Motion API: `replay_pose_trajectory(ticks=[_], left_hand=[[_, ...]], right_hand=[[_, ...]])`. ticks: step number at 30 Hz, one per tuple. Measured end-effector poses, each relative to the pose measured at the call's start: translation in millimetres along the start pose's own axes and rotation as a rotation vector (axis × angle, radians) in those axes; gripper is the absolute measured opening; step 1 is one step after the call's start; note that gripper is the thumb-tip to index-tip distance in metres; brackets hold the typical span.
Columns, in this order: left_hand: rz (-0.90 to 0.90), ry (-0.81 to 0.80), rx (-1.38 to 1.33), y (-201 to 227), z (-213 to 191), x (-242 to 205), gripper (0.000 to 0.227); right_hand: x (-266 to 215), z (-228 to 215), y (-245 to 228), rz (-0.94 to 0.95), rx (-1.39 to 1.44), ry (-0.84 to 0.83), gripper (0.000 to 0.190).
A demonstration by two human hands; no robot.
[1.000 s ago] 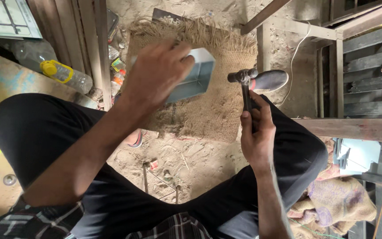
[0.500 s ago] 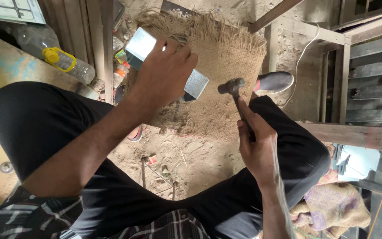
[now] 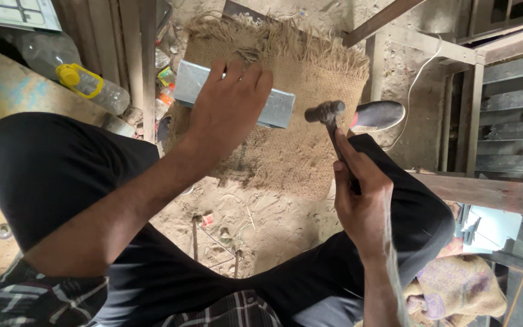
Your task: The person holds a rectangular metal box in their left hand and repeatedly strikes it with a hammer in their right hand. They rotate the box to hit different sides and edges while sitting on the floor.
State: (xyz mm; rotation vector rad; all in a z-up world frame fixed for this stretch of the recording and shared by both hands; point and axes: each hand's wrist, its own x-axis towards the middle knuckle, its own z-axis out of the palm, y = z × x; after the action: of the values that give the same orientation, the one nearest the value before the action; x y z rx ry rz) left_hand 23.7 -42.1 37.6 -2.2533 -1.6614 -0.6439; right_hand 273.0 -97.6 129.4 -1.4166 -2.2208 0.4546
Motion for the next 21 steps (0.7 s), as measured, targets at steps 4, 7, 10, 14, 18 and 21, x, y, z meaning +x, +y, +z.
replay_pose_trajectory(ticks=[4,7,10,14,18,21], left_hand=[[-0.003,0.017,0.034,0,2,-3,0.018],[0.005,0.024,0.063,-2,2,0,0.017],[0.000,-0.020,0.047,1,0,-1,0.017],[-0.023,0.091,0.103,0,-2,1,0.024],[-0.019,-0.010,0.083,2,2,-2,0.022],[-0.014,0.002,0.088,0,5,2,0.021]], right_hand=[[4,-16,-6,-0.111,0.019,0.211,0.044],[16,-24,-13,-0.187,0.105,0.502,0.043],[26,-10,-10,-0.355,-0.054,0.763,0.036],[20,13,-1,-0.074,-0.257,0.074,0.029],[22,0,13,-0.143,-0.115,0.087,0.031],[30,-21,13,-0.215,-0.175,0.268,0.033]])
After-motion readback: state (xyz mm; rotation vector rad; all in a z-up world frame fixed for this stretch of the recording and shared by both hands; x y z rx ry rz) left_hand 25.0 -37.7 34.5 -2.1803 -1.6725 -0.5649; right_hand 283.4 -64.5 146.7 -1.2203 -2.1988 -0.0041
